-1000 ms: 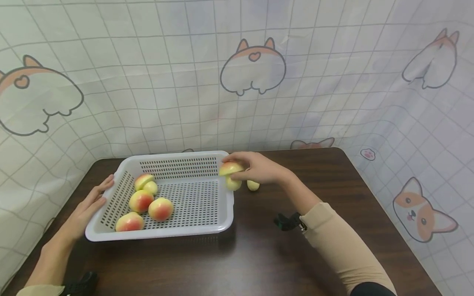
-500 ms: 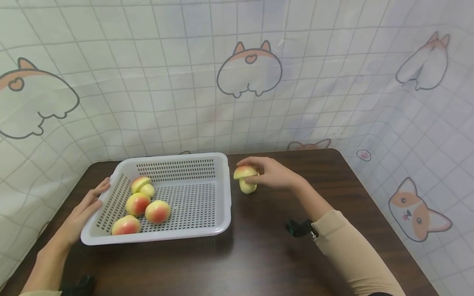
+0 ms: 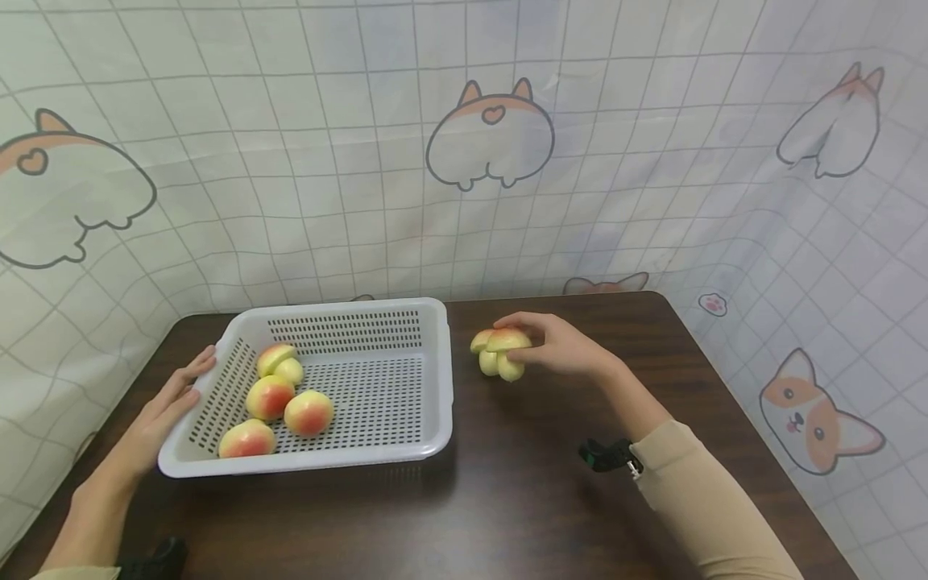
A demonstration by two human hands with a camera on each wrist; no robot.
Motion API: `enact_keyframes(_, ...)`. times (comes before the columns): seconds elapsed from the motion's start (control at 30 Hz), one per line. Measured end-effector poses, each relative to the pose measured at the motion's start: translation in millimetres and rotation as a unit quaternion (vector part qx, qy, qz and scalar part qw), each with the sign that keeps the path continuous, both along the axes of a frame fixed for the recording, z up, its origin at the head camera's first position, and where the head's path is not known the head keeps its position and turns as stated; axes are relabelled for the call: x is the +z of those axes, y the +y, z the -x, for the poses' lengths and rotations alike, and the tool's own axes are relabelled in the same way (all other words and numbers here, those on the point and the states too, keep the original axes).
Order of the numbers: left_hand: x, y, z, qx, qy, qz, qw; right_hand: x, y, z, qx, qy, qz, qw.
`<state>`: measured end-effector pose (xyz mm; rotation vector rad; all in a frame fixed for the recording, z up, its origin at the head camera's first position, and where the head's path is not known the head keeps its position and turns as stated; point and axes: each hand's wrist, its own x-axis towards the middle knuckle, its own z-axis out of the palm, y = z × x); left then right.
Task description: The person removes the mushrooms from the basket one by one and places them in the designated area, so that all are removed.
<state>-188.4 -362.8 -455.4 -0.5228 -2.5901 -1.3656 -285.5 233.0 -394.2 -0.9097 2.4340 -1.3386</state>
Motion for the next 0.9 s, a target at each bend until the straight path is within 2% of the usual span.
enact_keyframes(0.3,-2.9,-1,1.9,-0.002,0.009,-0.002,1.0,-12.0,16,3.5,-0.028,-0.019,-0.006,0.999)
enact_keyframes(0.53,0.4,-1,3.6,-0.004,0.01,-0.005,0.9999,-23.7,26,10.6,-0.061,-0.023,-0.004,0.998)
enact_keyframes(0.9,-0.2,1,0.9,0.006,-0.005,-0.004,1.0,-43.8,36,24.6,-0.095,-0.073,0.003,0.993)
